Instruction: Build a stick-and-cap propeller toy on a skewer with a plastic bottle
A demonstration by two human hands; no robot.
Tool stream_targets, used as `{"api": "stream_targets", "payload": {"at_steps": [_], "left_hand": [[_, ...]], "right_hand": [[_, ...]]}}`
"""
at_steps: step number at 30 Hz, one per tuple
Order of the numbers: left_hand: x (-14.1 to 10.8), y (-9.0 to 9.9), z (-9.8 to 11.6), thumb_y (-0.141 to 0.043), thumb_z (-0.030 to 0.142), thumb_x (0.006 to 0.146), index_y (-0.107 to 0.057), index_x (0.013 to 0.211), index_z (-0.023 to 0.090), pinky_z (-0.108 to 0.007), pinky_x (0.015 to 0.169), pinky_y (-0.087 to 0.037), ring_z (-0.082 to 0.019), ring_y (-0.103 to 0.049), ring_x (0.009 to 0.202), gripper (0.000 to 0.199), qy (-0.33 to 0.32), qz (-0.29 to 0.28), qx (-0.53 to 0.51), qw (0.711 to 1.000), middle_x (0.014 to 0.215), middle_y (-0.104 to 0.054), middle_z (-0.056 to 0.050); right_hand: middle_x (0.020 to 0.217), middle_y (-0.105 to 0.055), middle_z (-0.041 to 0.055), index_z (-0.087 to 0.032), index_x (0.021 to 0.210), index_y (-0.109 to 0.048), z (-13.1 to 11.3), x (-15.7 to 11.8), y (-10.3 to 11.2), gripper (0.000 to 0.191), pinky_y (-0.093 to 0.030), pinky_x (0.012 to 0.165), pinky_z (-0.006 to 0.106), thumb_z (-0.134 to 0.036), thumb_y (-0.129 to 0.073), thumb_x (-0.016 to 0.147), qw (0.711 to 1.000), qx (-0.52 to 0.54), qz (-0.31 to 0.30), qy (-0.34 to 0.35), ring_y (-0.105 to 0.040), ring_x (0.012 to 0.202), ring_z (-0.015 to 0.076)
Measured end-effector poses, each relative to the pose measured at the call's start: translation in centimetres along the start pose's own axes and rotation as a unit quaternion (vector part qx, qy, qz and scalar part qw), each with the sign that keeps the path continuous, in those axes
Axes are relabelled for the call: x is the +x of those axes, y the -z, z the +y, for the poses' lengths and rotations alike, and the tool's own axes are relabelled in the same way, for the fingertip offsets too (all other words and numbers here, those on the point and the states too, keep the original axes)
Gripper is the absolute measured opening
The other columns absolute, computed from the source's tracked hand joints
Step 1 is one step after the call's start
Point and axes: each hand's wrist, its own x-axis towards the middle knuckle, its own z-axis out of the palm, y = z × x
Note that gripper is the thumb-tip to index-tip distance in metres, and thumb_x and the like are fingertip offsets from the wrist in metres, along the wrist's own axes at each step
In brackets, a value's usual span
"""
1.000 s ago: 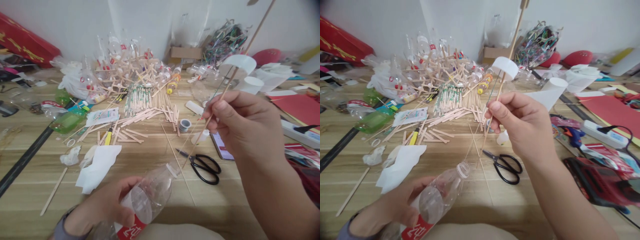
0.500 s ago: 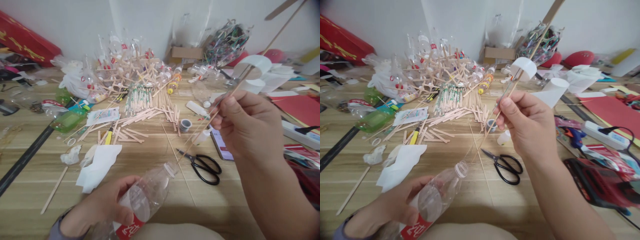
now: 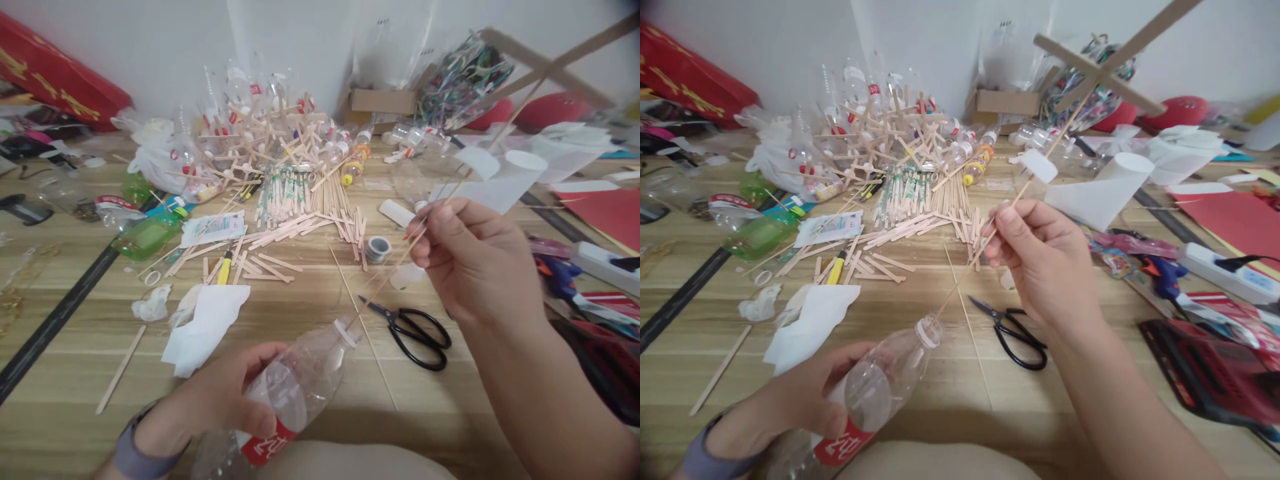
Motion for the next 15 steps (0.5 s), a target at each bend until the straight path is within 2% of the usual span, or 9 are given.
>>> {"api": "stream_targets", "payload": {"at_steps": [3,6,9,12,15], "left_hand": [[0.2,-0.2,0.5,-0.086,0.047,0.056,-0.063,0.114,0.022,-0.03,0.082,-0.044,-0.024,-0.059,0.1,0.068,-0.024,0.004,-0.002,1.0,0.11,-0.066,-0.004],[0.5,-0.3,0.7,-0.085,0.048,0.057,-0.063,0.113,0.022,-0.03,0.082,-0.044,-0.022,-0.059,0.097,0.066,-0.042,0.003,-0.029,0.999,0.107,-0.065,-0.004],[0.7,-0.4,0.8,-0.084,0.053,0.056,-0.063,0.112,0.022,-0.029,0.079,-0.043,-0.021,-0.059,0.093,0.067,-0.055,0.001,-0.053,0.997,0.104,-0.063,-0.003],[1.0,-0.4,0.9,-0.085,0.052,0.055,-0.062,0.111,0.021,-0.03,0.079,-0.042,-0.021,-0.058,0.091,0.068,-0.074,0.009,-0.057,0.996,0.101,-0.062,-0.003],[1.3,-0.3,0.8,-0.084,0.056,0.053,-0.06,0.113,0.02,-0.033,0.083,-0.041,-0.024,-0.056,0.096,0.074,-0.099,0.017,-0.027,0.995,0.106,-0.06,-0.006]], "right_hand": [[0.064,-0.065,-0.0025,-0.02,0.062,-0.066,1.6,-1.0,-0.3,0.025,-0.039,0.04,0.015,-0.037,-0.082,0.067,0.998,-0.003,-0.032,-0.048,-0.052,0.046,0.0054],[0.064,-0.059,-0.0042,-0.02,0.066,-0.066,3.0,-2.0,-0.6,0.021,-0.034,0.041,0.017,-0.036,-0.078,0.073,0.995,-0.03,-0.054,-0.076,-0.043,0.046,0.0049],[0.066,-0.06,-0.0027,-0.021,0.069,-0.066,3.4,-2.5,-0.8,0.02,-0.033,0.042,0.02,-0.037,-0.071,0.08,0.982,-0.119,-0.129,-0.071,-0.042,0.047,0.0066],[0.07,-0.065,0.001,-0.021,0.073,-0.067,2.4,-2.6,-1.2,0.02,-0.042,0.051,0.024,-0.032,-0.061,0.088,0.94,-0.243,-0.238,0.002,-0.055,0.058,0.0125],[0.073,-0.065,0.0044,-0.021,0.079,-0.068,0.8,-2.5,-1.5,0.016,-0.047,0.057,0.027,-0.021,-0.056,0.089,0.873,-0.36,-0.291,0.152,-0.059,0.066,0.0164]]}}
